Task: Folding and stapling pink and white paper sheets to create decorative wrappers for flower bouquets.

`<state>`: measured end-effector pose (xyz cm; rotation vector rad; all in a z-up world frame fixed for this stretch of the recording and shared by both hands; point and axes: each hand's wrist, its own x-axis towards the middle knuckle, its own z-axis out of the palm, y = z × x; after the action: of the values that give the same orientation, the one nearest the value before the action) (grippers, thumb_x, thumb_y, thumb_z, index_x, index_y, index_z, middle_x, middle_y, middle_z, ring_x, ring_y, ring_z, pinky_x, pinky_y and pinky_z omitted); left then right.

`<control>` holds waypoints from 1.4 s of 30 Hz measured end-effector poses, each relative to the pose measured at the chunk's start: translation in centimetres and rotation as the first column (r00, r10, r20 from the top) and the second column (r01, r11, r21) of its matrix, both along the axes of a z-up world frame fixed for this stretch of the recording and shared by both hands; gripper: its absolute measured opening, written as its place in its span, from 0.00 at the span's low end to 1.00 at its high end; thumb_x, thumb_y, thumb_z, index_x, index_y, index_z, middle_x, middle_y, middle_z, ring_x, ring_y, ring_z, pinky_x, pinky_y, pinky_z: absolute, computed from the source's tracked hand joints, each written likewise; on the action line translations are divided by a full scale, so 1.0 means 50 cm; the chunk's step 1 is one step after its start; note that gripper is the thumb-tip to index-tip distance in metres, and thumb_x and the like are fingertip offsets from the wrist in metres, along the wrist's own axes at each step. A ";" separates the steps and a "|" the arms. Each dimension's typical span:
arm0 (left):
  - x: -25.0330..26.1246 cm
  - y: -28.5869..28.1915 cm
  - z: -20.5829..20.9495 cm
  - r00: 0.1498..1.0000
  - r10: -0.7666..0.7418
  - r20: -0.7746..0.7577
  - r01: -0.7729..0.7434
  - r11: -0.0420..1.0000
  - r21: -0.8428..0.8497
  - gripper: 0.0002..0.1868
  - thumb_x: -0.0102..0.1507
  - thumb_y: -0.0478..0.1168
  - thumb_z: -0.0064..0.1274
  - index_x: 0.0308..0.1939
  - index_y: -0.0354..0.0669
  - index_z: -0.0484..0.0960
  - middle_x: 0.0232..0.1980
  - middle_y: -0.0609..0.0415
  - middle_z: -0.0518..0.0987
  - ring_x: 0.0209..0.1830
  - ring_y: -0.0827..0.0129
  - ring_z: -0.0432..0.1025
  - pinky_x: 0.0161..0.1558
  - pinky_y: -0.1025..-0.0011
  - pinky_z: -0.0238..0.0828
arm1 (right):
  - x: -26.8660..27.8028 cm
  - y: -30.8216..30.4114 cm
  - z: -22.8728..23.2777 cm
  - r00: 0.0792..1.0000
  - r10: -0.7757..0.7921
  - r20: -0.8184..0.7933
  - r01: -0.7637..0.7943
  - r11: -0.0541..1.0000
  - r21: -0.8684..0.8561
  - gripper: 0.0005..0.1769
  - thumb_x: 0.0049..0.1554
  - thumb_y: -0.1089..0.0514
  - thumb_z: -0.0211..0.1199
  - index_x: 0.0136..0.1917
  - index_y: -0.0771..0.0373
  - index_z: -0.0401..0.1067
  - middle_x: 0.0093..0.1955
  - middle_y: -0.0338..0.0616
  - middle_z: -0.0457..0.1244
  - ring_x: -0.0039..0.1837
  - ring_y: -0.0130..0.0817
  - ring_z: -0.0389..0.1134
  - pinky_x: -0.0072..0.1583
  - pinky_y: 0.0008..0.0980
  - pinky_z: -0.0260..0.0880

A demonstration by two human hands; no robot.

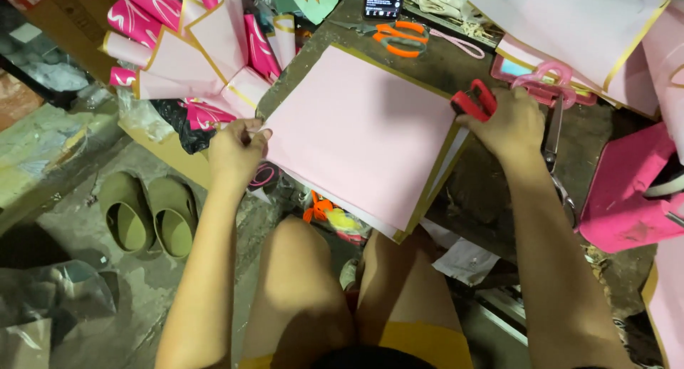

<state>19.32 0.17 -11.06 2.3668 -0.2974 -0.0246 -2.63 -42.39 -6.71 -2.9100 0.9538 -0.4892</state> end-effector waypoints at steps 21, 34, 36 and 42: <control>-0.105 -0.050 0.052 0.833 -0.011 0.553 -0.077 0.988 0.136 0.08 0.69 0.48 0.58 0.43 0.53 0.88 0.32 0.48 0.81 0.35 0.46 0.78 0.39 0.54 0.74 | 0.207 0.021 -0.106 0.716 0.619 0.322 -0.698 0.641 0.319 0.17 0.58 0.41 0.69 0.59 0.42 0.76 0.62 0.36 0.61 0.69 0.41 0.60 0.68 0.43 0.61; -0.125 -0.083 0.103 0.637 -0.118 0.762 0.024 0.991 0.134 0.14 0.62 0.48 0.72 0.29 0.47 0.85 0.35 0.53 0.72 0.36 0.52 0.71 0.42 0.60 0.65 | 0.196 0.039 -0.085 0.710 0.656 0.256 -0.703 0.645 0.298 0.20 0.53 0.46 0.73 0.58 0.46 0.75 0.60 0.38 0.59 0.68 0.43 0.57 0.70 0.44 0.55; -0.128 -0.100 0.099 0.660 -0.120 0.742 0.040 0.991 0.125 0.14 0.61 0.48 0.72 0.28 0.47 0.85 0.34 0.53 0.73 0.36 0.52 0.71 0.42 0.60 0.63 | 0.192 0.043 -0.082 0.711 0.655 0.254 -0.702 0.642 0.308 0.20 0.53 0.46 0.73 0.58 0.46 0.75 0.61 0.38 0.58 0.68 0.43 0.57 0.70 0.44 0.54; -0.150 -0.188 0.099 0.842 -0.185 0.507 0.320 0.927 -0.194 0.10 0.62 0.45 0.68 0.31 0.44 0.86 0.37 0.48 0.77 0.38 0.45 0.73 0.44 0.55 0.67 | 0.191 0.042 -0.082 0.715 0.654 0.247 -0.698 0.651 0.299 0.20 0.53 0.46 0.73 0.58 0.45 0.74 0.60 0.38 0.58 0.68 0.44 0.57 0.70 0.44 0.54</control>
<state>11.83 -9.24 -6.09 2.0117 -0.8060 0.4608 6.92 -40.31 -10.80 -2.5630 -0.1141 -0.3554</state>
